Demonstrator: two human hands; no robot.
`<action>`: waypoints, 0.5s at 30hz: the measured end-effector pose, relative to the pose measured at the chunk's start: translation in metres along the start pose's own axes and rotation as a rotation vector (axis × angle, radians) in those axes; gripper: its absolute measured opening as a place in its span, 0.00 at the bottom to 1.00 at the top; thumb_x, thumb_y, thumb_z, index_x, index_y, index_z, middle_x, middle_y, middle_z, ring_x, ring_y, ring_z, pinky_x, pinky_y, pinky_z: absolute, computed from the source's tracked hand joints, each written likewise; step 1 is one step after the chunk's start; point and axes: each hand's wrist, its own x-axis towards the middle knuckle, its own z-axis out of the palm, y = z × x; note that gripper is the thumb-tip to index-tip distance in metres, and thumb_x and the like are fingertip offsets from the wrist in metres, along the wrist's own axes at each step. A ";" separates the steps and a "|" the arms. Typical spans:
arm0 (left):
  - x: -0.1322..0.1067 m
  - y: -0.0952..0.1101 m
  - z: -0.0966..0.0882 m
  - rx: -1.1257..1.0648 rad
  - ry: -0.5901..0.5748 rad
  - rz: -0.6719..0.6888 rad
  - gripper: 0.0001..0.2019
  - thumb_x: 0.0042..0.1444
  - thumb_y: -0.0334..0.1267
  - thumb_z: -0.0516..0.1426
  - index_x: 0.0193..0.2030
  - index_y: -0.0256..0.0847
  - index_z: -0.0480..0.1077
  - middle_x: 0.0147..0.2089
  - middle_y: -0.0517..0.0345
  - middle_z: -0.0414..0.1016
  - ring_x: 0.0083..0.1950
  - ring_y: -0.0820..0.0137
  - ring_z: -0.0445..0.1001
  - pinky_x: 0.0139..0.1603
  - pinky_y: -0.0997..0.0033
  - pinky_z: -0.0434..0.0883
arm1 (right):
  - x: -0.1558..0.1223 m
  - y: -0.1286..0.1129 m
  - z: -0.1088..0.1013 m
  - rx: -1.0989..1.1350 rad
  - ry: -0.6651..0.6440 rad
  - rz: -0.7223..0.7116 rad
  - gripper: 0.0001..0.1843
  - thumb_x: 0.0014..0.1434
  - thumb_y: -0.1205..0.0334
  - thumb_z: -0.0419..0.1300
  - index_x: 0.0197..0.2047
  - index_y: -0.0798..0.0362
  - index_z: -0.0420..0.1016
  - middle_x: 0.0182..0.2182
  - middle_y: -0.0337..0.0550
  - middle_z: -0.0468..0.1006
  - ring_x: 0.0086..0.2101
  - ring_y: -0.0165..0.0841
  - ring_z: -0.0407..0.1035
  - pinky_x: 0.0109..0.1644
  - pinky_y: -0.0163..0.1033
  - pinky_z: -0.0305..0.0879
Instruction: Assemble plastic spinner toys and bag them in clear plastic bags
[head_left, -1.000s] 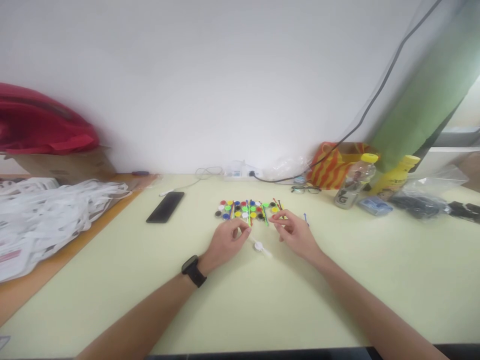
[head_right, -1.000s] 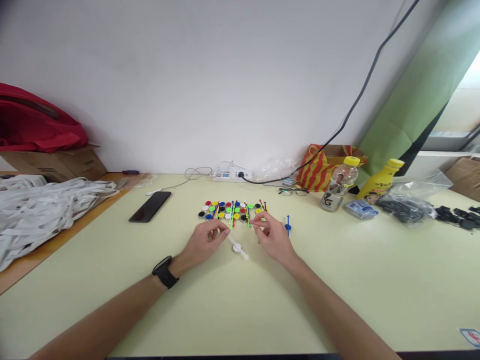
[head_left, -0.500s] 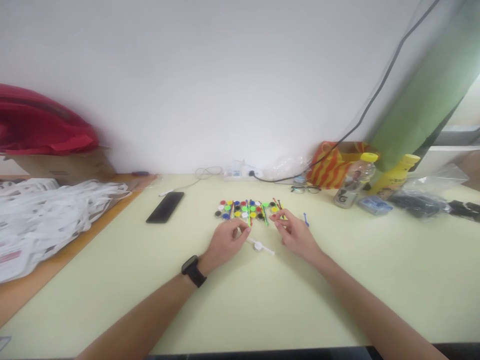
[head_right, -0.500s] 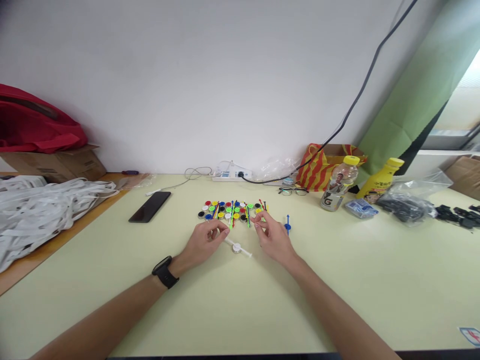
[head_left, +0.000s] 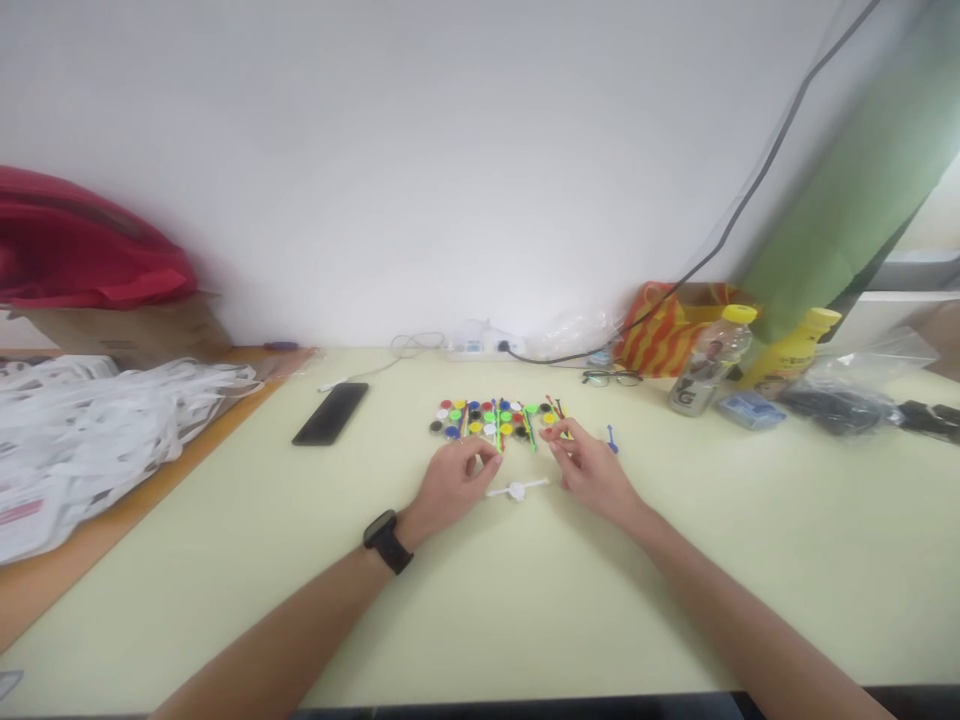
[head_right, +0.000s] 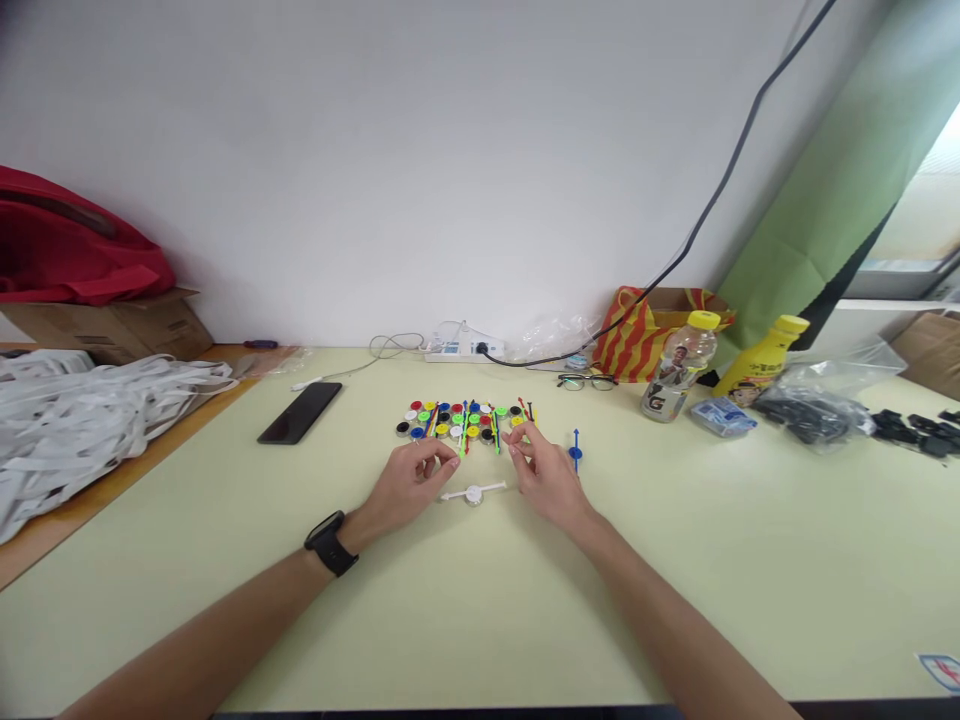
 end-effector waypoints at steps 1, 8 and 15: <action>0.000 0.000 0.000 0.000 0.004 0.001 0.08 0.66 0.40 0.56 0.37 0.43 0.75 0.32 0.62 0.76 0.29 0.72 0.64 0.32 0.71 0.62 | 0.000 0.001 0.000 -0.002 -0.002 -0.004 0.06 0.69 0.52 0.50 0.44 0.44 0.62 0.51 0.41 0.83 0.20 0.32 0.74 0.34 0.40 0.69; -0.001 -0.001 0.001 -0.001 0.008 0.008 0.09 0.66 0.41 0.56 0.37 0.43 0.75 0.32 0.62 0.76 0.28 0.73 0.63 0.32 0.71 0.63 | -0.002 0.000 0.001 -0.021 -0.037 -0.031 0.07 0.70 0.52 0.49 0.44 0.44 0.60 0.52 0.44 0.82 0.19 0.31 0.72 0.35 0.41 0.70; 0.000 0.001 0.000 -0.001 0.002 0.005 0.09 0.66 0.40 0.56 0.37 0.43 0.75 0.33 0.62 0.77 0.28 0.73 0.64 0.33 0.70 0.63 | -0.003 -0.007 0.001 -0.068 -0.010 -0.053 0.07 0.70 0.53 0.49 0.47 0.44 0.62 0.51 0.44 0.83 0.18 0.31 0.67 0.32 0.39 0.67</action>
